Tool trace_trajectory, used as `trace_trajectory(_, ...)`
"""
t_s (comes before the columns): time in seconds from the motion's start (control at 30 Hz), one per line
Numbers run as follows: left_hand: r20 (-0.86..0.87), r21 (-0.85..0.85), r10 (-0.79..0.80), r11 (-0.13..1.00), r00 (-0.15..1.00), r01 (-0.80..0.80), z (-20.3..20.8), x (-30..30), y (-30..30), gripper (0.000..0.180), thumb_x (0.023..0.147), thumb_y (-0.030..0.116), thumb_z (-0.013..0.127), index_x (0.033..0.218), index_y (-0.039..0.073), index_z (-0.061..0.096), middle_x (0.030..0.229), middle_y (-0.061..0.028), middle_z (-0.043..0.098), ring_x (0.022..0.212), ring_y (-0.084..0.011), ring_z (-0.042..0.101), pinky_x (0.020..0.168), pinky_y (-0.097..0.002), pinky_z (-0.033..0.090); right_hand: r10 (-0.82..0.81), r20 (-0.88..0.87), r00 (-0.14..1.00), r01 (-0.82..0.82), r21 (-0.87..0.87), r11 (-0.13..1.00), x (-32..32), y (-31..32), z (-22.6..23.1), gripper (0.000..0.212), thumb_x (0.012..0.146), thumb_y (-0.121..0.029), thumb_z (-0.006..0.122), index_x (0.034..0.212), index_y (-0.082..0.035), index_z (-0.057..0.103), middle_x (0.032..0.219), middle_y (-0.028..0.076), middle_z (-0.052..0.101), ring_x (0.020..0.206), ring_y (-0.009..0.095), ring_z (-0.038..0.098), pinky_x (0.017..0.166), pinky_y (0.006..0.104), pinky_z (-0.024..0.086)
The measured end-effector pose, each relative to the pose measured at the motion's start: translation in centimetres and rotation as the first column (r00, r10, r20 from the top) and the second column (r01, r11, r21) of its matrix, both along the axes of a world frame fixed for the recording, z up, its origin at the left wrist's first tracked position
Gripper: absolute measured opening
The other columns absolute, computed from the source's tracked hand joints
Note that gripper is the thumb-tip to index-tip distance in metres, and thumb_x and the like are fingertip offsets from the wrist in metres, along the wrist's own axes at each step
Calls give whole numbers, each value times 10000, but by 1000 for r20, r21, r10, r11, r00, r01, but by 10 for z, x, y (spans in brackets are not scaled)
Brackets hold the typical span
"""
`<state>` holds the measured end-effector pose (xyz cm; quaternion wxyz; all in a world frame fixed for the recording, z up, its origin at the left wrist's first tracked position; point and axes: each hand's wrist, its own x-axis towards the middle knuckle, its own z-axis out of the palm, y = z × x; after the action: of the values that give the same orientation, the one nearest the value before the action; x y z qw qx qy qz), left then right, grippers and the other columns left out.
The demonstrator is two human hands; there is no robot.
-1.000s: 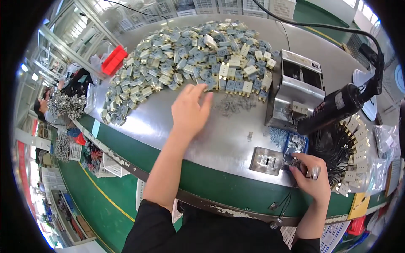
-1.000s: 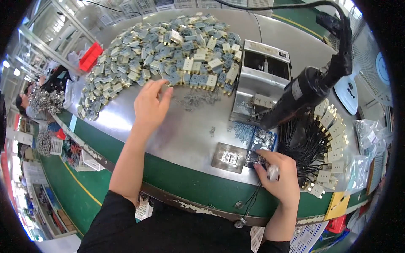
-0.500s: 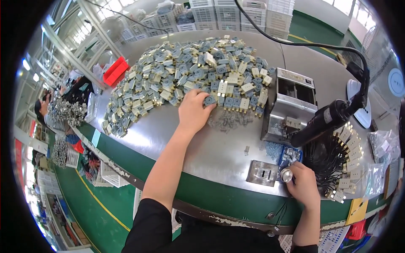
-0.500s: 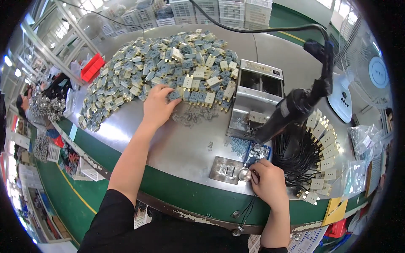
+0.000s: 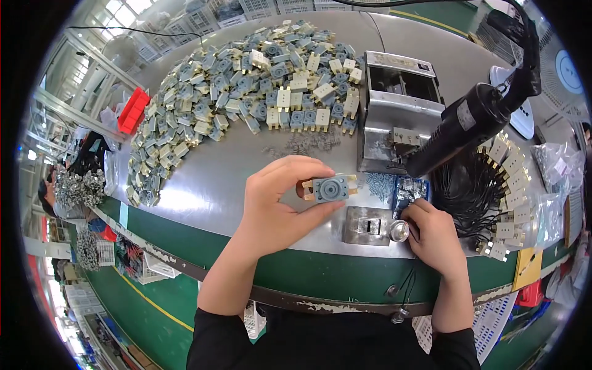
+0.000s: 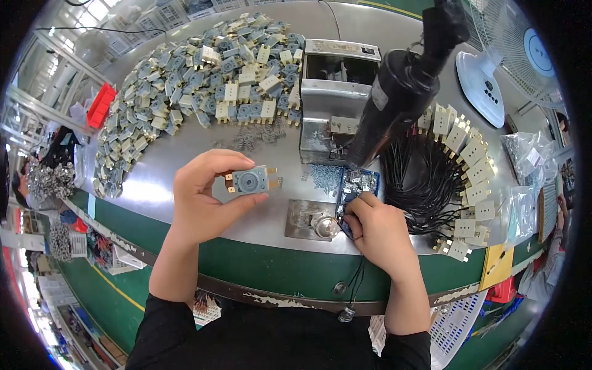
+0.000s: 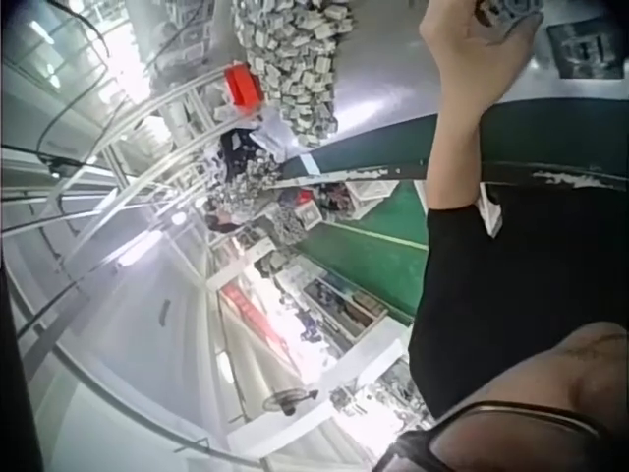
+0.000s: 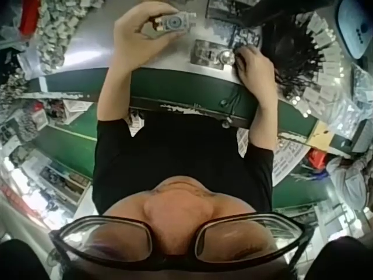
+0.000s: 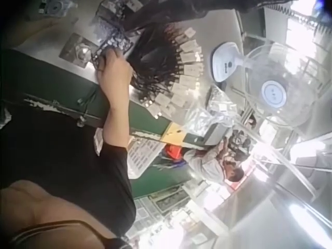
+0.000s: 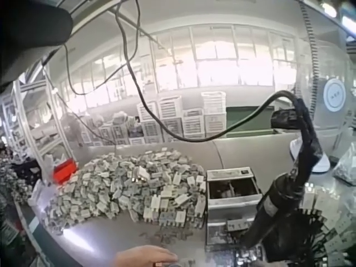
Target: Assembling and wiring small electronic components using an electric screwdriver at a factory workstation.
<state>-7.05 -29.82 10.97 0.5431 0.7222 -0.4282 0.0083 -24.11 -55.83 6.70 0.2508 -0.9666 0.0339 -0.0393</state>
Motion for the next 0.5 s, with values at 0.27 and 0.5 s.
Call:
trace_trajectory(0.27,-43,126,-45,991,998,50,-52,-28,-27,407,762,77,906,1126,38,727,1000,-75,764,761,-182,701,655,-271,528,0,9,1000,-2,171,985,-4,-9,10,175,819,-88,769,876,-29,615,796,141,629,706,370,651,629,443,499)
trace_trajectory(0.5,-24,277,-30,960,999,35,-78,-38,-41,337,813,85,838,1130,34,735,1206,-78,773,633,-173,694,583,-290,542,-27,72,997,9,246,969,-5,-13,1,208,758,-31,736,883,21,578,807,172,598,725,390,629,638,407,491)
